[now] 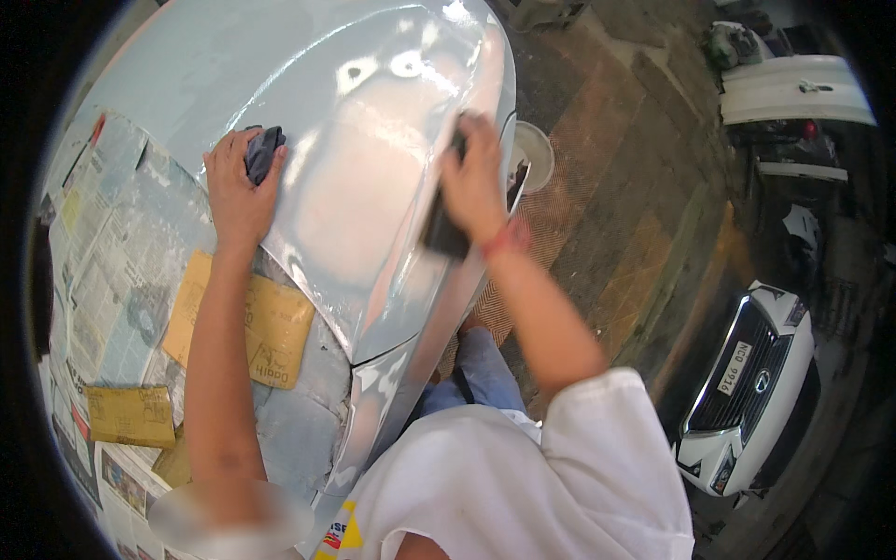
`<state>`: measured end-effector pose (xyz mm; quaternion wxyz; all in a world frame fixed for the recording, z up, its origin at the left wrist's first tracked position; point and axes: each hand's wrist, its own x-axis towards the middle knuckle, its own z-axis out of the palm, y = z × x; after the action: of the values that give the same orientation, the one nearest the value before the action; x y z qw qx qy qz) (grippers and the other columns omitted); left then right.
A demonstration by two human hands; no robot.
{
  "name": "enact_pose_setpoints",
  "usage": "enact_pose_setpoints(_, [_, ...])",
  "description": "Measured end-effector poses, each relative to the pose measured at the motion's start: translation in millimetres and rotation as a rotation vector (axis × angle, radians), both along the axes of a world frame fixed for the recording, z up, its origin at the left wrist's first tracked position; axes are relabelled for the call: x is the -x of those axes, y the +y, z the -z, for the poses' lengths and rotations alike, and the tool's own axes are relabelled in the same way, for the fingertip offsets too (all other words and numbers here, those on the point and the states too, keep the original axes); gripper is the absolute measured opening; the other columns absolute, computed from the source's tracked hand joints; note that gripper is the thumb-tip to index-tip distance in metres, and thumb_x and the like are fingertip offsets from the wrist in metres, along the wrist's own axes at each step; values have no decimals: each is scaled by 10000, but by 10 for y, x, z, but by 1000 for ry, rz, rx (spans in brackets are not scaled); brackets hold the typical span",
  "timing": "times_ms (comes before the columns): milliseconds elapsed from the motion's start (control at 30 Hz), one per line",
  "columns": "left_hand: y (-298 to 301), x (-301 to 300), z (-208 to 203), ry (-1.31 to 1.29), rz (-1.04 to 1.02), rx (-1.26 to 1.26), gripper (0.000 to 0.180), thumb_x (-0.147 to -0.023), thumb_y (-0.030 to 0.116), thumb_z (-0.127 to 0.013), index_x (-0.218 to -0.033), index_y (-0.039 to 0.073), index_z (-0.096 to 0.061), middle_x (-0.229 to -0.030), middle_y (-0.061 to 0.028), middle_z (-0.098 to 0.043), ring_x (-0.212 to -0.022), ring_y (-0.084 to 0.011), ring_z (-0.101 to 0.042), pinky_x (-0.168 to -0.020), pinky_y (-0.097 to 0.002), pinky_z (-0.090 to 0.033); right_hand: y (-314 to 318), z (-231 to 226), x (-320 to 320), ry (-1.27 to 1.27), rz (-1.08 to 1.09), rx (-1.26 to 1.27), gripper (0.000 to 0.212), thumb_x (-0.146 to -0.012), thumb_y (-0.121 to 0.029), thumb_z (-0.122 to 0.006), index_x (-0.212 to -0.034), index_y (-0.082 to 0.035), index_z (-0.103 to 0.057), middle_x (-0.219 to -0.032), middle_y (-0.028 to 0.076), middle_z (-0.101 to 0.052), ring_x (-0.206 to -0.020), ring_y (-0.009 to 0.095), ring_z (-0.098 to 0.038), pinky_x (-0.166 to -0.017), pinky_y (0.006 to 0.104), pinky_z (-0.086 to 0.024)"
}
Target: The person is sanding the hood of a white car using a sanding block and a cloth. They repeatedly dip the sanding block into a bucket of water and wipe the surface while working on the hood.
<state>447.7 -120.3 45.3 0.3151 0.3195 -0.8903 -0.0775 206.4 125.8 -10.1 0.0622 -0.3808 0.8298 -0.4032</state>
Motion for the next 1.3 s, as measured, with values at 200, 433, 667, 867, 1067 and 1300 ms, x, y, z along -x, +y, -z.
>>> enact_pose_setpoints(200, [-35,-33,6,6,7,13,358,-976,325,-808,-1236,100,-709,-1228,-116,-698,-1189,-368,-599,-1071,-475,-453,-11,50,297,-53,2,2,624,-1004,-209,-641,-1557,21,-466,-1690,298,-354,-1599,463,-314,-1337,506,-256])
enact_pose_setpoints(433, [-62,-16,26,2,38,25,384,-977,343,-810,-1258,102,-711,-1254,-130,-694,-1223,-376,-587,-1069,-479,-461,335,-227,-642,-54,-95,1,658,-1001,-178,-666,-1595,-2,-447,-1722,307,-293,-1625,492,-254,-1336,537,-237])
enact_pose_setpoints(667, [-29,-23,44,12,-14,-9,391,-972,420,-798,-1215,120,-731,-1236,-108,-692,-1194,-356,-629,-1175,-575,-386,307,6,-83,-152,-65,78,640,-999,-166,-672,-1587,-23,-462,-1734,266,-312,-1618,438,-305,-1337,502,-256])
enact_pose_setpoints(867, [-63,-65,61,-29,-21,-44,412,-973,418,-802,-1250,122,-724,-1269,-110,-691,-1214,-360,-618,-1178,-556,-394,779,-312,-1149,-68,-208,58,674,-1000,-135,-659,-1622,-14,-428,-1761,262,-263,-1636,475,-253,-1344,520,-220])
enact_pose_setpoints(1067, [2,6,24,-12,-9,-105,422,-966,391,-820,-1264,110,-718,-1286,-115,-692,-1237,-361,-591,-1144,-496,-426,493,156,-64,-359,116,255,660,-1040,-139,-630,-1638,7,-394,-1728,259,-351,-1608,376,-349,-1335,445,-254])
enact_pose_setpoints(1300, [10,-24,-23,-98,-12,-64,416,-1001,391,-786,-1270,83,-708,-1280,-134,-697,-1249,-363,-577,-1115,-482,-452,934,-280,-1645,-195,-49,267,704,-1004,-114,-665,-1632,25,-381,-1776,290,-211,-1652,470,-220,-1344,547,-205])
